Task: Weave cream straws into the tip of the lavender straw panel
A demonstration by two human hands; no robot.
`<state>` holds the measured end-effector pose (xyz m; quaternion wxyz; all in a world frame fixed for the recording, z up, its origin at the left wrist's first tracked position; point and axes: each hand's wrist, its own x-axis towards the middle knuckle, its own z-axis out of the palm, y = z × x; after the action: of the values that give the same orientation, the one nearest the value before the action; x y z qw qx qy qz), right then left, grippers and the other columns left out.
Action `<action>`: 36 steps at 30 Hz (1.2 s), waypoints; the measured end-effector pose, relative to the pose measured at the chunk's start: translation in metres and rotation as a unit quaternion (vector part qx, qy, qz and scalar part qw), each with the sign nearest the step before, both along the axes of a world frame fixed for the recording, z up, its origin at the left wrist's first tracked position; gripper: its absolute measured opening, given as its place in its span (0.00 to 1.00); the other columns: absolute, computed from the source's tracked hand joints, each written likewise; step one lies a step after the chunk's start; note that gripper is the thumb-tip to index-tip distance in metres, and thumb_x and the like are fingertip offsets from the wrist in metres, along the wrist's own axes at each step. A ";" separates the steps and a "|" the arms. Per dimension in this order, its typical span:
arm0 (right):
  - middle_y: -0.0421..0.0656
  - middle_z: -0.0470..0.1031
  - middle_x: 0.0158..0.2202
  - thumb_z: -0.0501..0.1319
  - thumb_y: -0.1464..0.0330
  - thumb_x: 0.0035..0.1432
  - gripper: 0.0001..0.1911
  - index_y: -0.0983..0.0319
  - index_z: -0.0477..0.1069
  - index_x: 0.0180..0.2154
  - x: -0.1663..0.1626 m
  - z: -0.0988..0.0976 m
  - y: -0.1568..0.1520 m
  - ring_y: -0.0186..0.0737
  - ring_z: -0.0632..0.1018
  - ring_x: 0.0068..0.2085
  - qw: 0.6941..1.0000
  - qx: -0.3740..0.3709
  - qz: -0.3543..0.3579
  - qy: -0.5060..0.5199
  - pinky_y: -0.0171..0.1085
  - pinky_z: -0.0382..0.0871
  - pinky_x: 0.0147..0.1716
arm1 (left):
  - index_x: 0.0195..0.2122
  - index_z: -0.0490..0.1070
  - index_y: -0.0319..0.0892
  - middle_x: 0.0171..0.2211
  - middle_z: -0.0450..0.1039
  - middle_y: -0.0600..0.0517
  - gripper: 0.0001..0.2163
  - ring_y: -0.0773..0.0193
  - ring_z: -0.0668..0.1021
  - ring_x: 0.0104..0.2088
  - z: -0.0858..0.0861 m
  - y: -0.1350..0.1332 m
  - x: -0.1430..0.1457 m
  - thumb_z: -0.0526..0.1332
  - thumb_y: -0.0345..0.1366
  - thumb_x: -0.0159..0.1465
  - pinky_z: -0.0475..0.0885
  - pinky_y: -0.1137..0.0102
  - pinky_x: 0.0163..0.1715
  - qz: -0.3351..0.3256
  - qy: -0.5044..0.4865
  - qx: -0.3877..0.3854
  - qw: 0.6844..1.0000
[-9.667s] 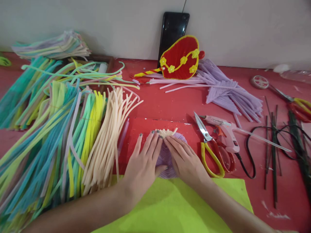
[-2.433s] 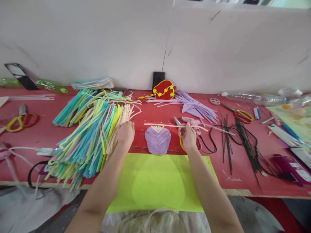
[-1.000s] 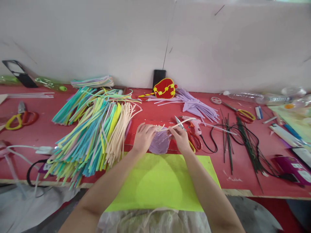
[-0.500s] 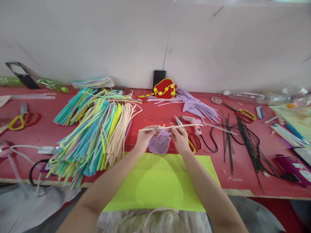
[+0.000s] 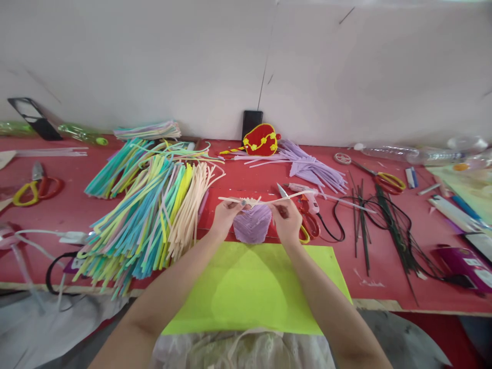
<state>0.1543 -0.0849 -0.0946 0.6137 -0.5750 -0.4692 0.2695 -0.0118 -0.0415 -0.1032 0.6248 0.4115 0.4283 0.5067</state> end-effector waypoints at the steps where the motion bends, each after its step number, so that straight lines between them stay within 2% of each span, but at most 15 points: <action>1: 0.40 0.73 0.31 0.66 0.61 0.50 0.07 0.56 0.75 0.31 -0.001 0.000 -0.001 0.32 0.69 0.24 0.998 0.031 -0.018 -0.056 0.36 0.68 0.26 | 0.26 0.74 0.40 0.25 0.79 0.50 0.14 0.62 0.80 0.29 0.000 0.000 0.000 0.70 0.45 0.46 0.73 0.70 0.30 -0.006 0.004 0.001 1.000; 2: 0.41 0.73 0.36 0.66 0.61 0.50 0.08 0.56 0.76 0.33 -0.002 0.000 -0.001 0.32 0.70 0.26 0.992 0.056 -0.020 -0.112 0.37 0.69 0.29 | 0.26 0.74 0.40 0.25 0.79 0.50 0.14 0.62 0.80 0.29 0.000 -0.001 0.000 0.70 0.45 0.46 0.73 0.69 0.31 -0.011 0.007 0.003 1.000; 4: 0.43 0.72 0.41 0.64 0.62 0.53 0.08 0.54 0.77 0.37 -0.004 -0.002 -0.001 0.33 0.71 0.28 0.978 0.075 0.024 -0.192 0.38 0.70 0.31 | 0.25 0.74 0.40 0.24 0.79 0.50 0.15 0.61 0.80 0.28 0.000 -0.001 0.001 0.71 0.46 0.45 0.73 0.69 0.31 -0.020 0.013 0.007 1.000; 6: 0.43 0.74 0.39 0.61 0.63 0.57 0.08 0.54 0.78 0.37 -0.005 -0.005 0.002 0.36 0.74 0.33 0.969 0.069 0.083 -0.224 0.38 0.71 0.35 | 0.25 0.74 0.40 0.24 0.78 0.50 0.15 0.61 0.80 0.28 -0.001 -0.002 0.002 0.70 0.47 0.45 0.74 0.68 0.32 -0.024 0.021 0.015 0.999; 8: 0.43 0.75 0.35 0.58 0.63 0.59 0.09 0.54 0.78 0.34 -0.004 -0.008 0.004 0.39 0.76 0.37 0.964 0.068 0.103 -0.235 0.39 0.70 0.39 | 0.26 0.73 0.40 0.25 0.78 0.50 0.17 0.61 0.80 0.28 -0.002 -0.002 0.003 0.69 0.49 0.46 0.74 0.67 0.33 -0.022 0.036 0.024 0.999; 12: 0.43 0.76 0.33 0.57 0.63 0.61 0.11 0.54 0.78 0.34 -0.001 -0.011 0.005 0.40 0.75 0.37 0.955 0.075 0.087 -0.273 0.41 0.70 0.40 | 0.30 0.71 0.40 0.26 0.77 0.49 0.18 0.62 0.79 0.28 -0.007 0.001 0.000 0.62 0.53 0.53 0.74 0.67 0.32 0.002 0.090 0.055 0.994; 16: 0.42 0.76 0.31 0.56 0.65 0.62 0.11 0.55 0.77 0.36 0.001 -0.010 0.005 0.40 0.73 0.34 0.927 0.072 0.040 -0.366 0.39 0.67 0.39 | 0.36 0.67 0.41 0.27 0.74 0.51 0.15 0.64 0.78 0.27 -0.006 0.008 -0.015 0.53 0.48 0.62 0.74 0.66 0.30 0.072 0.203 0.105 0.971; 18: 0.42 0.75 0.29 0.55 0.66 0.62 0.10 0.57 0.76 0.35 -0.001 -0.009 0.004 0.40 0.71 0.32 0.906 0.071 0.031 -0.416 0.39 0.65 0.38 | 0.38 0.65 0.41 0.30 0.73 0.50 0.10 0.63 0.77 0.30 -0.002 0.007 -0.021 0.53 0.42 0.63 0.73 0.65 0.33 0.099 0.281 0.140 0.944; 20: 0.43 0.74 0.27 0.56 0.68 0.61 0.10 0.59 0.74 0.31 -0.006 -0.008 0.002 0.40 0.70 0.32 0.887 0.064 0.026 -0.457 0.39 0.63 0.38 | 0.40 0.65 0.42 0.36 0.72 0.48 0.07 0.60 0.76 0.37 0.003 0.002 -0.022 0.56 0.36 0.62 0.72 0.62 0.41 0.100 0.365 0.184 0.907; 24: 0.42 0.73 0.27 0.58 0.70 0.58 0.08 0.60 0.70 0.27 -0.013 -0.005 -0.003 0.40 0.70 0.33 0.860 0.046 0.027 -0.507 0.39 0.59 0.36 | 0.48 0.64 0.40 0.45 0.70 0.42 0.14 0.52 0.73 0.48 0.007 -0.019 -0.008 0.57 0.30 0.60 0.69 0.56 0.47 0.047 0.505 0.249 0.825; 26: 0.42 0.73 0.27 0.58 0.71 0.56 0.07 0.60 0.68 0.26 -0.014 -0.004 -0.005 0.40 0.70 0.32 0.854 0.035 0.053 -0.517 0.38 0.57 0.35 | 0.51 0.62 0.38 0.48 0.68 0.39 0.17 0.50 0.72 0.49 0.003 -0.030 0.001 0.56 0.29 0.60 0.70 0.56 0.46 0.020 0.560 0.266 0.785; 30: 0.42 0.73 0.28 0.57 0.73 0.54 0.06 0.60 0.67 0.26 -0.014 -0.005 -0.008 0.40 0.71 0.32 0.844 -0.013 0.109 -0.525 0.38 0.57 0.34 | 0.56 0.59 0.36 0.52 0.67 0.36 0.20 0.51 0.73 0.48 -0.005 -0.040 0.008 0.48 0.23 0.62 0.72 0.59 0.41 -0.010 0.638 0.278 0.718; 36: 0.40 0.72 0.27 0.57 0.74 0.53 0.05 0.60 0.67 0.26 -0.010 -0.007 -0.008 0.36 0.71 0.28 0.839 -0.047 0.139 -0.524 0.36 0.58 0.32 | 0.57 0.59 0.34 0.51 0.69 0.36 0.20 0.51 0.73 0.48 -0.005 -0.039 0.005 0.46 0.24 0.64 0.72 0.59 0.43 -0.036 0.704 0.270 0.656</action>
<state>0.1446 -0.0933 -0.1017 0.2048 -0.5871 -0.7825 0.0320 -0.0065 -0.0802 -0.1085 0.0159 0.8107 0.5694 0.1356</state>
